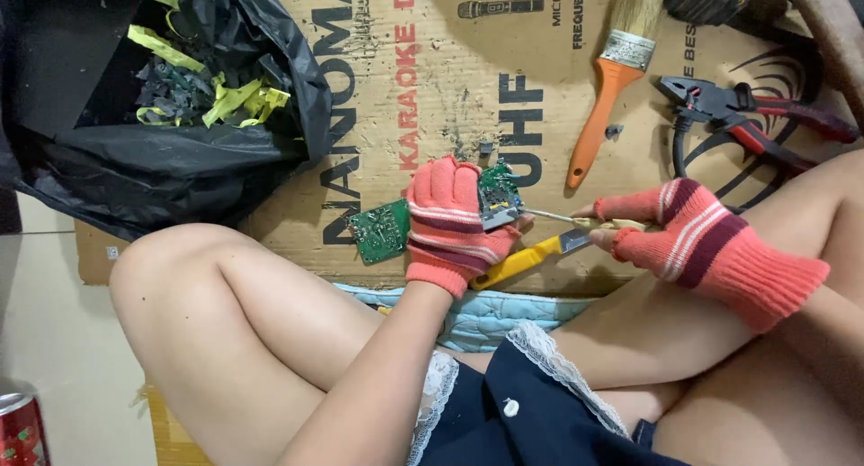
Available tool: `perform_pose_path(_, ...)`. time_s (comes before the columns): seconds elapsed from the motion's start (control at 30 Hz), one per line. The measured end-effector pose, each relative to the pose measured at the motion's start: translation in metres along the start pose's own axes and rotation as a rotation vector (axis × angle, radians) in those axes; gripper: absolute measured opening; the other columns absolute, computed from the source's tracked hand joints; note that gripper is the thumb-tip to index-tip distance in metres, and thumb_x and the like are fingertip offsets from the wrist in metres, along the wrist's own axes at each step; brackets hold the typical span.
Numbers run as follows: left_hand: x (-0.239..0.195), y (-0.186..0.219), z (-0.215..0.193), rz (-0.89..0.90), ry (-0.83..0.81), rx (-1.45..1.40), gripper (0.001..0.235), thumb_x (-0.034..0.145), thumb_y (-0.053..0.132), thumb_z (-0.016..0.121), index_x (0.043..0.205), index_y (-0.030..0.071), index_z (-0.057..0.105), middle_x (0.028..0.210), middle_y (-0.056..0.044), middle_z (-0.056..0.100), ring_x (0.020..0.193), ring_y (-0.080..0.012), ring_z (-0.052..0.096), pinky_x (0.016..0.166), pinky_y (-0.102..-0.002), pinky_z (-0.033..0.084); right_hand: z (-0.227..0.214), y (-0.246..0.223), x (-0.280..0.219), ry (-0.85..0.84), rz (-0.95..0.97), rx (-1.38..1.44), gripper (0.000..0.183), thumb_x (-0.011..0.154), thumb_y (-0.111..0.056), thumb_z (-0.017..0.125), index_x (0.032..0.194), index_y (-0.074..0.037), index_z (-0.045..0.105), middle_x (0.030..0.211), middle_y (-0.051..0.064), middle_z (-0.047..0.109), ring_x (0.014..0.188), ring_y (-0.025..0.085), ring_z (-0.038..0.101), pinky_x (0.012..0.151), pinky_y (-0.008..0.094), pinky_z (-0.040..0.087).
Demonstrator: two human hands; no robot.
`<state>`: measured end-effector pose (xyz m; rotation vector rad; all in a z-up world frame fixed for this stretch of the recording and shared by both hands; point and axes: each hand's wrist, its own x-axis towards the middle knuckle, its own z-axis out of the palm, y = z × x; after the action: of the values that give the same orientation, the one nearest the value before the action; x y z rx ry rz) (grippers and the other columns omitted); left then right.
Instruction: The person sits on the floor and uses a screwdriver to remove screws from a green circuit board. They then use pliers to pull and remove components from the board, placing the removed parts into a red container.
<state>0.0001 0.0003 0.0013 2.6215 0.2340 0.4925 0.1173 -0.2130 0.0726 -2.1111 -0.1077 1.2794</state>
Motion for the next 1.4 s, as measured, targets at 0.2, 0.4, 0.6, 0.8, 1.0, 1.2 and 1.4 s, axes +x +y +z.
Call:
perform_pose_path(0.2, 0.000, 0.000, 0.000, -0.010, -0.019, 0.015, 0.070, 0.070, 0.063, 0.074, 0.095, -0.001, 0.058, 0.100, -0.020, 0.055, 0.093, -0.0375, 0.051, 0.087, -0.055, 0.043, 0.004, 0.003, -0.002, -0.022, -0.063, 0.018, 0.035, 0.081, -0.005, 0.076, 0.114, -0.003, 0.086, 0.056, 0.009, 0.063, 0.050, 0.016, 0.046, 0.044, 0.029, 0.038)
perform_pose_path(0.4, 0.001, 0.000, 0.000, 0.001, 0.015, -0.006, 0.067, 0.067, 0.056, 0.078, 0.095, -0.001, 0.057, 0.099, -0.020, 0.054, 0.092, -0.0376, 0.052, 0.086, -0.054, 0.045, 0.015, 0.020, -0.001, 0.088, -0.197, 0.011, 0.034, 0.075, -0.001, 0.075, 0.108, 0.000, 0.082, 0.071, 0.009, 0.077, 0.057, 0.014, 0.058, 0.050, 0.027, 0.050)
perform_pose_path(0.6, 0.004, 0.000, -0.002, 0.001, 0.012, -0.012, 0.066, 0.067, 0.057, 0.078, 0.092, 0.000, 0.057, 0.096, -0.019, 0.055, 0.089, -0.0371, 0.052, 0.082, -0.054, 0.045, 0.008, -0.024, 0.003, 0.002, 0.063, -0.192, 0.040, 0.079, -0.002, 0.077, 0.116, -0.013, 0.084, 0.063, 0.010, 0.078, 0.049, 0.018, 0.062, 0.046, 0.028, 0.049)
perform_pose_path(0.8, 0.005, 0.001, -0.002, -0.010, 0.021, -0.038, 0.065, 0.063, 0.053, 0.081, 0.093, 0.001, 0.056, 0.096, -0.019, 0.054, 0.089, -0.0375, 0.053, 0.085, -0.053, 0.045, 0.013, -0.037, 0.005, 0.050, 0.152, -0.354, 0.039, 0.078, -0.011, 0.076, 0.117, -0.015, 0.080, 0.087, 0.006, 0.084, 0.061, 0.017, 0.063, 0.058, 0.028, 0.054)
perform_pose_path(1.0, 0.000, -0.002, 0.000, -0.020, 0.023, -0.049, 0.067, 0.060, 0.051, 0.082, 0.096, 0.001, 0.057, 0.101, -0.018, 0.055, 0.095, -0.0381, 0.053, 0.088, -0.053, 0.045, 0.028, -0.060, -0.010, 0.062, 0.261, -0.245, 0.035, 0.084, -0.016, 0.075, 0.117, -0.011, 0.081, 0.056, 0.010, 0.063, 0.048, 0.018, 0.047, 0.043, 0.030, 0.037)
perform_pose_path(1.2, 0.000, -0.004, 0.004, -0.019, 0.045, -0.020, 0.068, 0.059, 0.056, 0.084, 0.097, 0.005, 0.059, 0.087, -0.011, 0.050, 0.090, -0.0371, 0.060, 0.091, -0.051, 0.050, 0.038, -0.094, -0.024, 0.098, 0.340, -0.326, 0.047, 0.083, -0.018, 0.063, 0.129, -0.021, 0.075, 0.114, 0.019, 0.077, 0.112, 0.036, 0.071, 0.102, 0.047, 0.053)
perform_pose_path(1.4, -0.001, -0.005, 0.004, -0.004, 0.088, 0.013, 0.065, 0.048, 0.043, 0.087, 0.094, 0.008, 0.058, 0.085, -0.009, 0.049, 0.089, -0.0367, 0.060, 0.089, -0.051, 0.050, 0.066, -0.061, -0.028, 0.220, 0.201, -0.319, 0.044, 0.078, -0.021, 0.066, 0.119, -0.029, 0.078, 0.104, 0.015, 0.079, 0.103, 0.037, 0.073, 0.091, 0.046, 0.059)
